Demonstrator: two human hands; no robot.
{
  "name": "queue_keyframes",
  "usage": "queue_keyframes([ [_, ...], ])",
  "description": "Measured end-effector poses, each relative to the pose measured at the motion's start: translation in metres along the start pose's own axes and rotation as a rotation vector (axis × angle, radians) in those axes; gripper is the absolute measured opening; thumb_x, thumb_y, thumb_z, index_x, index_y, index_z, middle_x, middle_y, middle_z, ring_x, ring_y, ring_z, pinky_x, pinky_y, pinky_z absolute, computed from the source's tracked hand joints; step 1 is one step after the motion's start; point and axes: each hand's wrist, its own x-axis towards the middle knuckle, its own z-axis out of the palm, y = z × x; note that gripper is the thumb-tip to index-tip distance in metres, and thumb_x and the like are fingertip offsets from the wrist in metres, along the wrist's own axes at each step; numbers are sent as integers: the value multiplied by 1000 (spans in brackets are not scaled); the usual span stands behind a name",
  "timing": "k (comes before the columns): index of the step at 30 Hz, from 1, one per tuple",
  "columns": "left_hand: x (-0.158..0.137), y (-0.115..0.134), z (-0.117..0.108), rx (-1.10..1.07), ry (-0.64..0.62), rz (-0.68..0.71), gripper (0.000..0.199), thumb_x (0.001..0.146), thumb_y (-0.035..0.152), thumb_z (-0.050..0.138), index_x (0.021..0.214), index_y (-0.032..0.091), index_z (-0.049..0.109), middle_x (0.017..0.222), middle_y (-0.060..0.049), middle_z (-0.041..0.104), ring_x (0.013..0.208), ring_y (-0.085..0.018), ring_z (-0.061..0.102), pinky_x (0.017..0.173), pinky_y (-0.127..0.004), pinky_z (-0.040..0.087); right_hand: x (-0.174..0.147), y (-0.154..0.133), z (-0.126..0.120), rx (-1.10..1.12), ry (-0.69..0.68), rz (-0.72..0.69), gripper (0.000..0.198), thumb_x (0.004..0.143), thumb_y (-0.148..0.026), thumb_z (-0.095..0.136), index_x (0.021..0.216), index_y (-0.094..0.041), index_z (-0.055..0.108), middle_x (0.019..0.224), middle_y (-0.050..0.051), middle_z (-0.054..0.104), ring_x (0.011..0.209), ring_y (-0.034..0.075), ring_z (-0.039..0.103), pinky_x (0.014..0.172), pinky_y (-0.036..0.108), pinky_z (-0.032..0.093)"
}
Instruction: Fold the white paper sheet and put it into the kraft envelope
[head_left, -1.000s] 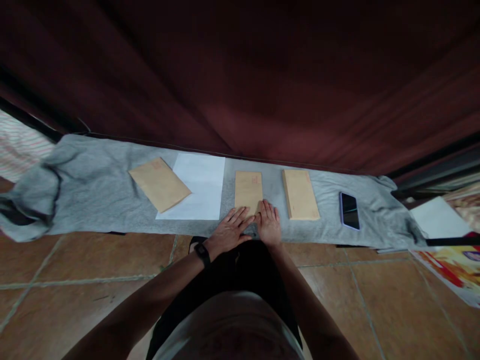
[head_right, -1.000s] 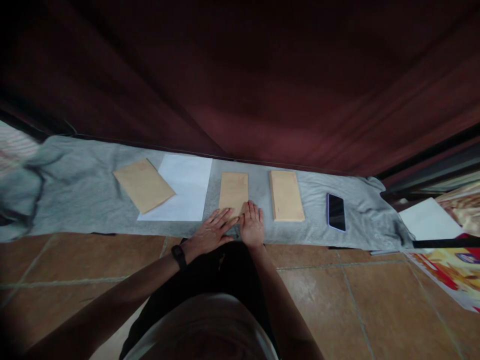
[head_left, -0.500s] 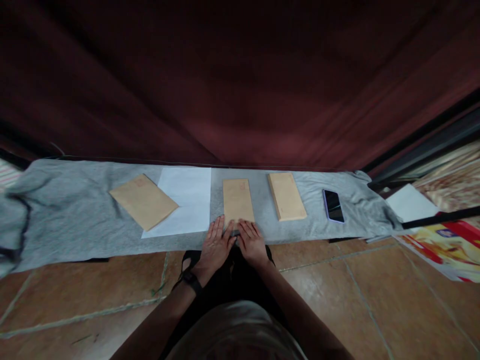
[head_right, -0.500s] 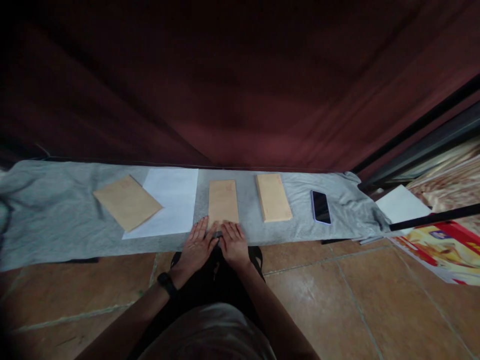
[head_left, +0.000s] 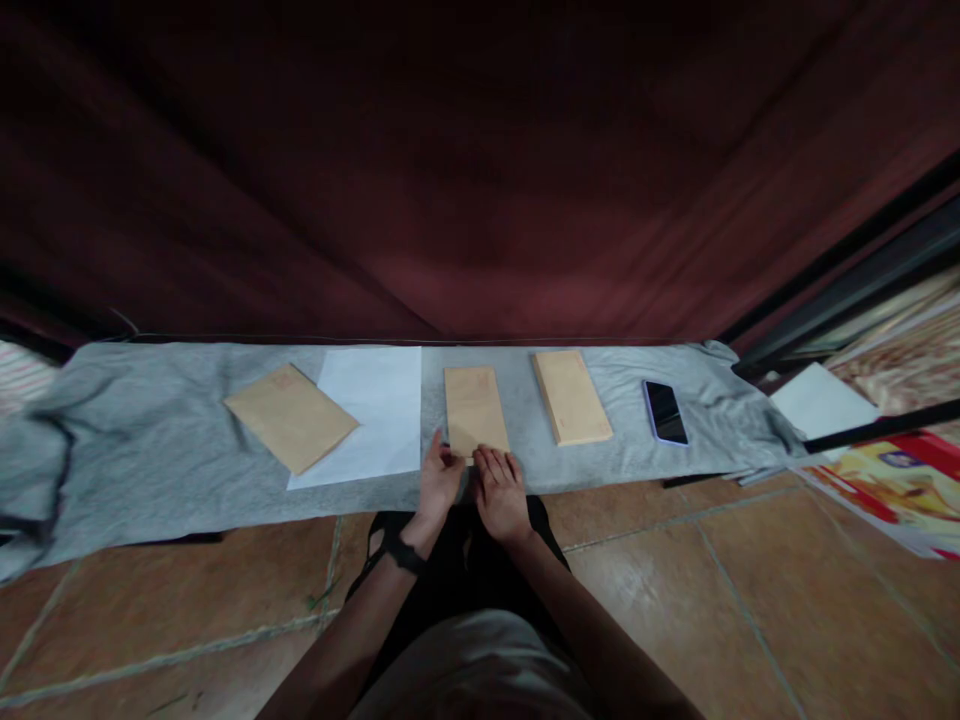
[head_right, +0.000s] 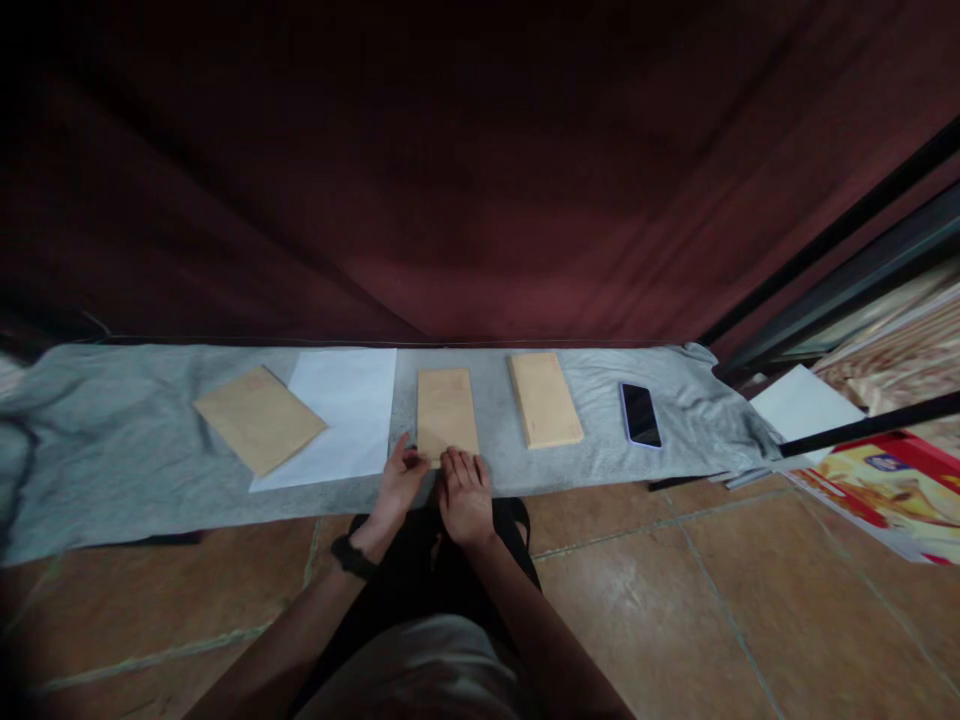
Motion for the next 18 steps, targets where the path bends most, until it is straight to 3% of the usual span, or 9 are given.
queue_keyframes([
  [3,3,10,1,-190,38,-123,56,79,12,56,135,17,53,82,-1,70,74,-18,69,73,-32,57,5,-6,-1,-2,28,44,52,99,-22,47,150,-15,43,153,11,49,140,25,45,121,47,26],
  [9,-7,46,3,-310,19,-32,61,81,23,62,140,19,50,80,2,64,73,-13,63,72,-26,54,23,-7,-21,111,90,179,47,99,-17,38,144,-16,50,147,14,54,128,27,57,107,42,45],
  [11,-9,54,5,-347,-18,8,63,83,32,65,143,22,48,91,-1,66,82,-13,65,77,-26,54,31,-1,-29,314,151,280,42,101,-21,35,136,-18,58,137,13,62,120,26,63,100,39,50],
  [13,-11,55,6,-364,-16,-18,63,85,39,65,144,23,48,103,-4,68,92,-15,66,80,-27,55,38,7,-35,666,261,443,34,100,-33,41,118,-19,65,118,12,71,105,25,68,91,37,54],
  [15,-12,51,7,-380,12,-116,58,87,42,63,140,21,52,107,-7,68,95,-17,67,78,-29,56,44,14,-37,1014,355,570,30,96,-44,48,103,-20,65,102,9,73,93,23,70,84,36,57],
  [18,-15,42,10,-461,-32,-279,50,89,46,61,130,18,58,101,-9,70,88,-19,70,72,-32,58,45,18,-32,1265,386,605,25,92,-48,52,94,-24,58,95,5,71,89,20,71,81,37,59],
])
